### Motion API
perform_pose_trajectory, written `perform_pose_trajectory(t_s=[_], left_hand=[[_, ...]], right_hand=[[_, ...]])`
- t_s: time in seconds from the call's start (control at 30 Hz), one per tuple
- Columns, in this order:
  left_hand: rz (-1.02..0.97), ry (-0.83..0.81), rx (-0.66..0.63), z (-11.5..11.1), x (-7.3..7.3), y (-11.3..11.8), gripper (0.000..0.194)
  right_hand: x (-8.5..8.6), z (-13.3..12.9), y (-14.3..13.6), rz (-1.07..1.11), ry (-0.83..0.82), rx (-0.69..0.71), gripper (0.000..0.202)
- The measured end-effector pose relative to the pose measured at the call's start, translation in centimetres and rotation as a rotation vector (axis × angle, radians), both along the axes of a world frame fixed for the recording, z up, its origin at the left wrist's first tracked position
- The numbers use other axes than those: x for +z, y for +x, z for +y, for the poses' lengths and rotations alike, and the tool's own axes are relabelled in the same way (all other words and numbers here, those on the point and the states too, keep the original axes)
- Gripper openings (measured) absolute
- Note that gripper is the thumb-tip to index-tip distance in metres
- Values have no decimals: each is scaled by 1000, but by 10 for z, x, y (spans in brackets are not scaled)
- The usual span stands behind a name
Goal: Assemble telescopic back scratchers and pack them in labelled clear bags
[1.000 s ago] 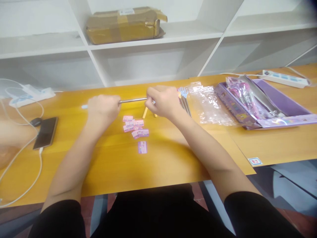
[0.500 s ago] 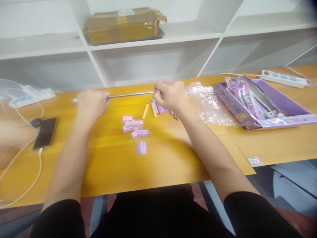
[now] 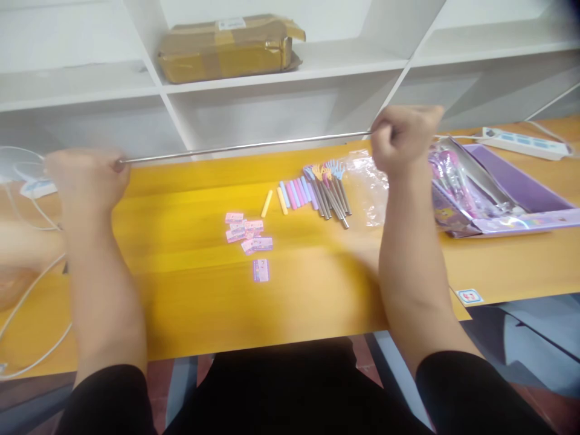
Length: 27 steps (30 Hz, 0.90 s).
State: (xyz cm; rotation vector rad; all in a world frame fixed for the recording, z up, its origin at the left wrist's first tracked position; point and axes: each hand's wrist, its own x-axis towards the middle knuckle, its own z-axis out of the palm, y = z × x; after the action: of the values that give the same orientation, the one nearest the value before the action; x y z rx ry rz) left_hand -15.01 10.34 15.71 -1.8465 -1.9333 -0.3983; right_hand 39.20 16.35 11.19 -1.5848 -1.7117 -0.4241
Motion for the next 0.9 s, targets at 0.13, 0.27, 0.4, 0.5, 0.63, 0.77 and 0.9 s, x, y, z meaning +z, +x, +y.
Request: perform_pose_trajectory(t_s=[0.13,0.27,0.4,0.5,0.63,0.77,0.9], left_hand=[[69,-22,8,1,-1,-13,26],[112,-46,24,7,-6,-7,25],[83,-58,36,9,-9,-6,26],[51,-35,35,5,-7,-8,25],[22,-14,20,0,-2,-4,27],[8,12,9,-3,0,7,28],[43,5,25,-5,1,17,29]], right_hand=[[1,17,24,69,-26,-244,41],[1,23,24,92,-21,-239,43],[0,16,16,129,-11,-193,42],[0,9,11,156,40,-80,39],[1,6,12,190,54,-56,36],[3,10,23,183,49,-134,36],[1,15,34,150,101,-251,37]])
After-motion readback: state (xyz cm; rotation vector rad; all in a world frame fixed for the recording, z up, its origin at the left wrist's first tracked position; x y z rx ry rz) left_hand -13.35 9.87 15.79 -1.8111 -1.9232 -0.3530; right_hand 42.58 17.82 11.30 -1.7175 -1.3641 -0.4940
